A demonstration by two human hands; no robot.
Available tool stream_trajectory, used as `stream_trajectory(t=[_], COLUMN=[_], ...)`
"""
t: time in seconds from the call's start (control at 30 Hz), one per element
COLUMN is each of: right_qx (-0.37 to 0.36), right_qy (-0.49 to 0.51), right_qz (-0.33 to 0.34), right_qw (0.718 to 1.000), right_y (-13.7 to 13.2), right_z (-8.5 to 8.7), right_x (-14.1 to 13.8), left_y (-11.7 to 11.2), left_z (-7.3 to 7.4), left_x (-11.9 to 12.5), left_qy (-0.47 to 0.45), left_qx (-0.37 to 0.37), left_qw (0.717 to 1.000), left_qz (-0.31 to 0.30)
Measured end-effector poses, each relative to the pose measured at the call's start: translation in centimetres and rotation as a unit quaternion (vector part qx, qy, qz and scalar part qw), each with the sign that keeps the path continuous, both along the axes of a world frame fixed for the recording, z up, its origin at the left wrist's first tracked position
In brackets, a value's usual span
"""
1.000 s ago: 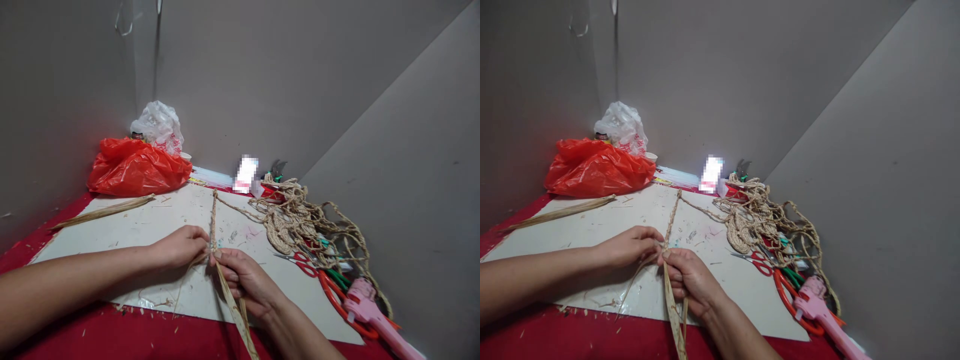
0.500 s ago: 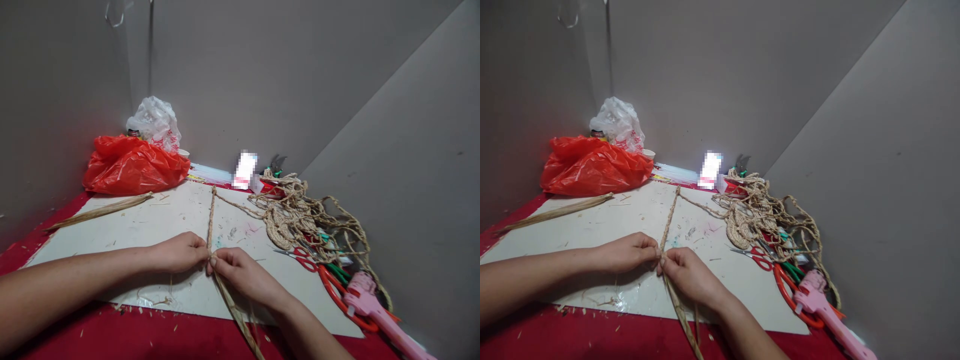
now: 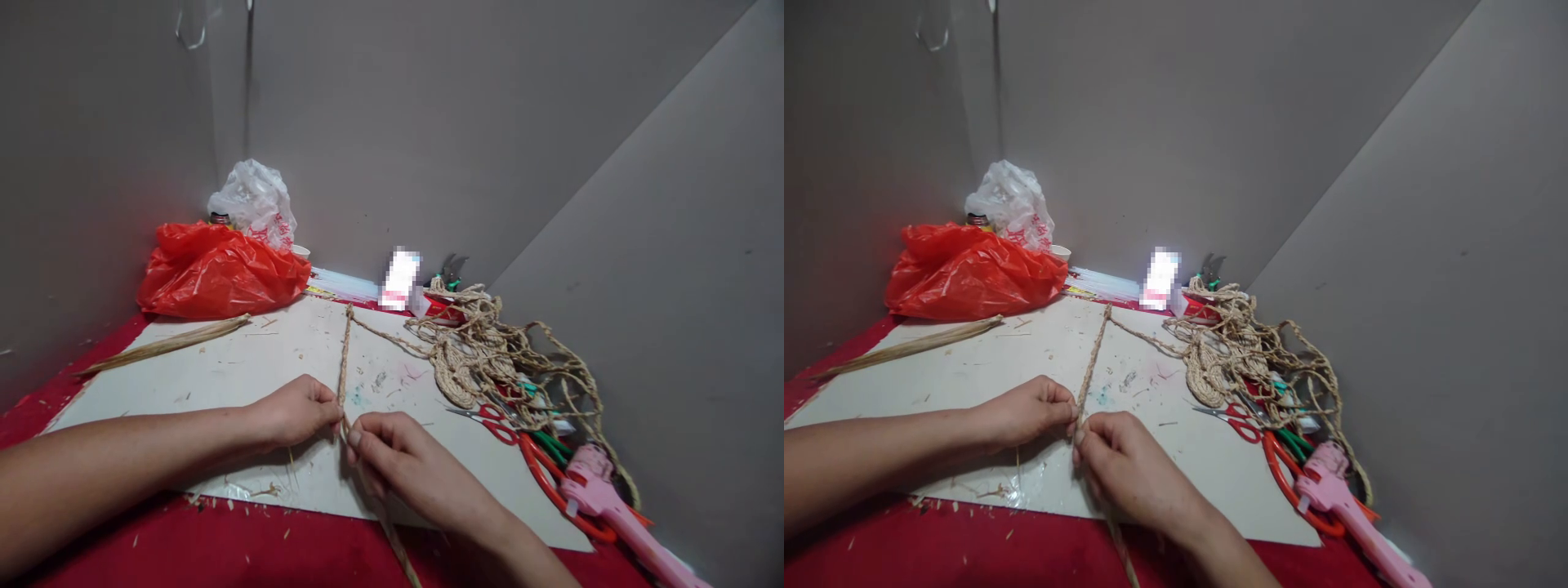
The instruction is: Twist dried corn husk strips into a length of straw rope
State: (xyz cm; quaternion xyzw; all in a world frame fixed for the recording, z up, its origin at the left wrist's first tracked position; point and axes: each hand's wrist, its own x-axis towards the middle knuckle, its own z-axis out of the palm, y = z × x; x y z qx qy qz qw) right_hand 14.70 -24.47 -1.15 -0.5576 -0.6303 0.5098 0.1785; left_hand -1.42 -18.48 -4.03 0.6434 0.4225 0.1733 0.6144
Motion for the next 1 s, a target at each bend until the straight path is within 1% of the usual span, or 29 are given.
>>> stream_trajectory(t=[0.03,0.07,0.13,0.17,0.2,0.23,0.27,0.33,0.37,0.4,0.43,0.47,0.5,0.53,0.57,0.6,0.67,0.73,0.77,0.87,0.93,1.0], right_qx=[-0.014,-0.003,0.075,0.12,0.153,0.168,0.161,0.106,0.079,0.065,0.071,0.097,0.133,0.165,0.175,0.154,0.051,-0.053,-0.085,-0.137,-0.179,-0.212], right_qy=[0.01,0.001,-0.06,-0.099,-0.131,-0.148,-0.147,-0.103,-0.069,-0.038,-0.016,-0.005,0.0,0.006,0.019,0.041,0.095,0.141,0.16,0.209,0.239,0.267], right_qz=[0.001,-0.002,-0.013,-0.017,-0.016,-0.004,0.024,0.107,0.133,0.128,0.09,0.025,-0.046,-0.097,-0.119,-0.111,-0.056,-0.018,-0.011,-0.014,-0.026,-0.05], right_qw=[1.0,1.0,0.995,0.988,0.979,0.975,0.976,0.983,0.986,0.989,0.993,0.995,0.99,0.982,0.977,0.981,0.993,0.988,0.983,0.968,0.954,0.939], right_y=[-0.3,-0.6,-1.3,-1.7,-2.0,-2.2,-2.4,-2.5,-2.3,-2.0,-1.6,-1.0,-0.5,0.1,0.6,1.1,1.6,1.9,2.0,2.3,2.5,2.4], right_z=[-0.3,-0.7,-1.6,-1.9,-2.0,-1.8,-1.5,-0.4,0.2,0.7,1.1,1.2,1.2,0.9,0.5,0.0,-1.2,-2.2,-2.6,-3.1,-3.0,-2.9], right_x=[-0.5,-1.0,-1.8,-2.0,-2.1,-2.0,-1.8,-1.0,-0.5,0.1,0.5,0.9,1.2,1.4,1.4,1.3,1.0,0.7,0.7,0.9,1.1,1.0], left_y=[-0.2,-0.3,-0.7,-0.8,-0.9,-0.9,-0.9,-0.8,-0.7,-0.6,-0.6,-0.6,-0.6,-0.5,-0.5,-0.5,-0.4,-0.2,-0.1,0.3,0.6,0.7], left_z=[0.1,0.3,0.4,0.5,0.4,0.4,0.3,0.2,0.3,0.4,0.5,0.7,0.9,1.1,1.2,1.3,1.2,0.8,0.6,0.1,0.0,0.3], left_x=[0.1,0.1,0.2,0.2,0.2,0.2,0.1,0.1,0.0,0.0,0.0,-0.1,-0.1,-0.1,-0.1,-0.2,-0.2,-0.3,-0.3,-0.4,-0.5,-0.7], left_qy=[-0.009,-0.017,-0.026,-0.029,-0.031,-0.034,-0.037,-0.046,-0.053,-0.06,-0.067,-0.074,-0.082,-0.09,-0.099,-0.108,-0.12,-0.128,-0.129,-0.098,-0.046,0.007], left_qx=[-0.01,-0.023,-0.048,-0.055,-0.059,-0.063,-0.066,-0.076,-0.079,-0.082,-0.086,-0.092,-0.101,-0.111,-0.12,-0.126,-0.124,-0.11,-0.099,-0.056,-0.016,0.032], left_qw=[1.0,1.0,0.998,0.998,0.998,0.997,0.997,0.996,0.995,0.995,0.994,0.993,0.992,0.99,0.988,0.986,0.984,0.984,0.984,0.989,0.995,0.996], left_qz=[0.003,0.006,0.012,0.016,0.017,0.017,0.018,0.013,0.01,0.009,0.006,0.002,-0.003,-0.008,-0.014,-0.021,-0.035,-0.061,-0.076,-0.092,-0.083,-0.089])
